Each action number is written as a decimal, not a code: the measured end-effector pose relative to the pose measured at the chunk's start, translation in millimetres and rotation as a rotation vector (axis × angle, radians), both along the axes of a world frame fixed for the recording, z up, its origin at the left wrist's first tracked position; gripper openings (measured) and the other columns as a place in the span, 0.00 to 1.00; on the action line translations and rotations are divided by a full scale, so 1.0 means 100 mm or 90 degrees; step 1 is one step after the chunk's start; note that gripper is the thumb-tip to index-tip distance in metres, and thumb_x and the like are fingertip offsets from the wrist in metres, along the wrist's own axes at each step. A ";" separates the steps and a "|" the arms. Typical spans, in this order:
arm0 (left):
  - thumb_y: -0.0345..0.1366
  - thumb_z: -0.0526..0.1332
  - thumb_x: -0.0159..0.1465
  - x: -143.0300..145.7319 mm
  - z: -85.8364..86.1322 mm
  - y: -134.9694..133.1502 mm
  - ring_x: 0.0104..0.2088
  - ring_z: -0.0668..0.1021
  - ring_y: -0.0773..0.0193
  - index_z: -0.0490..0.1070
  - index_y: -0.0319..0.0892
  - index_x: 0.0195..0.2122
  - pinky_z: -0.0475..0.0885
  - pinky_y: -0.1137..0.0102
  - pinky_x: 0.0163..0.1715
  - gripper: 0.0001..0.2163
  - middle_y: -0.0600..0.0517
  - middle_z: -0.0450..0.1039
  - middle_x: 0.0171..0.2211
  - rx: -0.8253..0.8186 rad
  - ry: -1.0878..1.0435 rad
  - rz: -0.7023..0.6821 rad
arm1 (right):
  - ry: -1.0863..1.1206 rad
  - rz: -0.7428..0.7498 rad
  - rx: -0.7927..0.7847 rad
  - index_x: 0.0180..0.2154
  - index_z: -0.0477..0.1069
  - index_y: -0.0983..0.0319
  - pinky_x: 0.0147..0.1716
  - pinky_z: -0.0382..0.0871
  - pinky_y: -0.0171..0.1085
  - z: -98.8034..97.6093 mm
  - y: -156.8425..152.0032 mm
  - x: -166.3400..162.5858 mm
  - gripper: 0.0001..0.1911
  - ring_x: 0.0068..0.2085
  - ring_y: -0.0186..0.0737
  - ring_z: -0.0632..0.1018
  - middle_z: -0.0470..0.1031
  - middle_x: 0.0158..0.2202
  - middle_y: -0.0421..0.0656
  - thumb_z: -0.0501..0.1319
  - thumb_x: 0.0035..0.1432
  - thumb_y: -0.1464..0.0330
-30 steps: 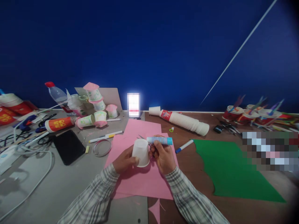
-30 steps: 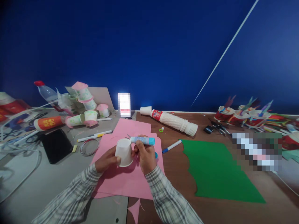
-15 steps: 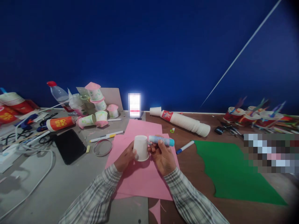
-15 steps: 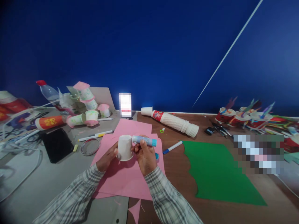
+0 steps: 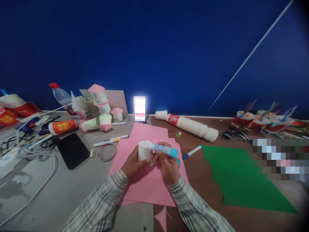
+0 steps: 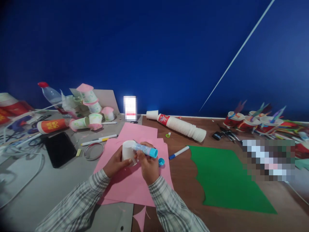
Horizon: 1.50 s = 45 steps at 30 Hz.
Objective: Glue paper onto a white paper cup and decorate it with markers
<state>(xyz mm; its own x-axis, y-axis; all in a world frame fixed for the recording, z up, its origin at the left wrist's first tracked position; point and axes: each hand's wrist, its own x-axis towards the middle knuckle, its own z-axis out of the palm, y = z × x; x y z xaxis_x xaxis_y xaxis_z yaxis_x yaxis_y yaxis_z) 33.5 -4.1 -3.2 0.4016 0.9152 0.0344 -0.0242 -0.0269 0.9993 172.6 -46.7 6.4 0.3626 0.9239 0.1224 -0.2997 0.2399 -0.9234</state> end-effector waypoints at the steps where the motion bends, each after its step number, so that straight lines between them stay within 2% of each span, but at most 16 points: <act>1: 0.36 0.67 0.44 0.00 0.00 0.00 0.37 0.73 0.54 0.63 0.45 0.46 0.69 0.61 0.36 0.26 0.50 0.72 0.37 -0.001 -0.003 0.000 | -0.024 -0.009 0.002 0.39 0.69 0.60 0.25 0.73 0.37 0.01 -0.01 0.00 0.16 0.23 0.40 0.76 0.73 0.22 0.37 0.65 0.46 0.64; 4: 0.35 0.67 0.44 0.00 0.02 -0.01 0.38 0.72 0.55 0.63 0.46 0.47 0.69 0.61 0.37 0.27 0.50 0.72 0.38 -0.005 -0.015 -0.009 | -0.068 -0.029 0.017 0.37 0.70 0.58 0.25 0.73 0.37 0.04 -0.03 -0.01 0.14 0.23 0.39 0.77 0.76 0.29 0.39 0.65 0.44 0.66; 6: 0.35 0.67 0.45 0.00 0.02 -0.02 0.38 0.72 0.55 0.62 0.46 0.47 0.69 0.61 0.36 0.27 0.50 0.72 0.38 -0.002 -0.014 -0.015 | -0.086 -0.036 0.022 0.36 0.70 0.57 0.24 0.73 0.37 0.05 -0.03 -0.01 0.13 0.23 0.39 0.77 0.76 0.30 0.40 0.64 0.45 0.66; 11: 0.35 0.66 0.46 -0.03 0.01 -0.01 0.36 0.72 0.56 0.63 0.45 0.46 0.68 0.63 0.34 0.24 0.50 0.72 0.38 0.009 -0.014 -0.043 | -0.087 -0.028 0.005 0.39 0.68 0.59 0.22 0.71 0.36 0.02 0.00 0.03 0.14 0.20 0.39 0.76 0.73 0.21 0.36 0.62 0.47 0.64; 17: 0.37 0.66 0.46 -0.05 0.06 -0.03 0.36 0.72 0.56 0.65 0.43 0.43 0.67 0.65 0.34 0.22 0.50 0.72 0.37 -0.005 -0.025 -0.147 | -0.016 -0.003 -0.042 0.37 0.68 0.61 0.15 0.64 0.32 0.02 0.05 0.07 0.18 0.16 0.35 0.71 0.69 0.15 0.34 0.64 0.45 0.60; 19: 0.37 0.67 0.46 -0.05 0.08 -0.04 0.37 0.72 0.56 0.66 0.42 0.43 0.67 0.65 0.35 0.22 0.49 0.72 0.38 -0.019 -0.040 -0.188 | 0.028 0.008 -0.054 0.37 0.68 0.62 0.14 0.62 0.30 0.01 0.08 0.08 0.19 0.15 0.33 0.68 0.68 0.14 0.33 0.66 0.43 0.60; 21: 0.37 0.67 0.46 -0.06 0.08 -0.04 0.35 0.72 0.58 0.66 0.42 0.44 0.68 0.66 0.33 0.24 0.48 0.73 0.38 -0.044 -0.067 -0.211 | 0.135 0.018 -0.068 0.36 0.69 0.61 0.14 0.62 0.30 0.01 0.12 0.08 0.20 0.15 0.31 0.66 0.66 0.14 0.32 0.68 0.40 0.60; 25: 0.37 0.68 0.43 -0.08 0.02 -0.02 0.27 0.72 0.64 0.63 0.45 0.47 0.66 0.74 0.20 0.29 0.52 0.72 0.32 -0.116 -0.107 -0.155 | 0.385 0.039 -0.115 0.29 0.70 0.60 0.21 0.70 0.34 0.01 0.17 0.13 0.20 0.17 0.29 0.66 0.67 0.17 0.32 0.71 0.33 0.59; 28: 0.38 0.68 0.42 -0.09 -0.02 0.00 0.24 0.71 0.66 0.63 0.44 0.47 0.63 0.77 0.16 0.29 0.53 0.72 0.29 -0.148 -0.155 -0.091 | 0.441 0.063 -0.143 0.23 0.70 0.61 0.25 0.73 0.36 0.03 0.16 0.16 0.18 0.17 0.27 0.65 0.67 0.17 0.32 0.71 0.33 0.57; 32: 0.36 0.66 0.43 -0.08 0.02 0.01 0.25 0.73 0.64 0.67 0.39 0.43 0.66 0.74 0.20 0.24 0.51 0.73 0.28 -0.180 -0.251 -0.051 | 0.461 0.109 -0.151 0.25 0.71 0.61 0.27 0.73 0.37 0.03 0.12 0.15 0.18 0.18 0.28 0.65 0.67 0.17 0.33 0.71 0.33 0.58; 37: 0.35 0.64 0.47 -0.04 0.11 0.00 0.35 0.76 0.53 0.65 0.40 0.46 0.70 0.65 0.32 0.23 0.46 0.76 0.35 -0.233 -0.312 -0.086 | 0.443 0.130 -0.119 0.32 0.72 0.59 0.28 0.73 0.36 0.01 0.11 0.13 0.19 0.20 0.30 0.68 0.69 0.18 0.33 0.71 0.33 0.62; 41: 0.41 0.64 0.48 -0.04 0.11 0.00 0.38 0.76 0.51 0.65 0.40 0.46 0.69 0.62 0.37 0.24 0.44 0.75 0.39 -0.226 -0.295 -0.094 | 0.435 0.147 -0.098 0.34 0.72 0.59 0.28 0.72 0.37 0.02 0.10 0.12 0.21 0.20 0.32 0.68 0.69 0.19 0.34 0.71 0.34 0.63; 45: 0.49 0.67 0.42 -0.04 0.08 0.01 0.35 0.76 0.52 0.66 0.40 0.44 0.70 0.63 0.33 0.30 0.44 0.76 0.37 -0.147 -0.215 -0.087 | 0.419 0.164 -0.075 0.35 0.71 0.58 0.29 0.72 0.37 0.03 0.09 0.10 0.19 0.21 0.32 0.69 0.70 0.20 0.34 0.70 0.37 0.64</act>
<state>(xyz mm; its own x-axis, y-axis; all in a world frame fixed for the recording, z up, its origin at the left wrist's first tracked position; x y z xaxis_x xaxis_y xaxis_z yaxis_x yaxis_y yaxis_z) 29.2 -3.5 4.8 0.5214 0.8532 -0.0143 -0.3388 0.2224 0.9142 182.8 -37.9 9.3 0.0953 0.9838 -0.1516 -0.8369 -0.0033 -0.5473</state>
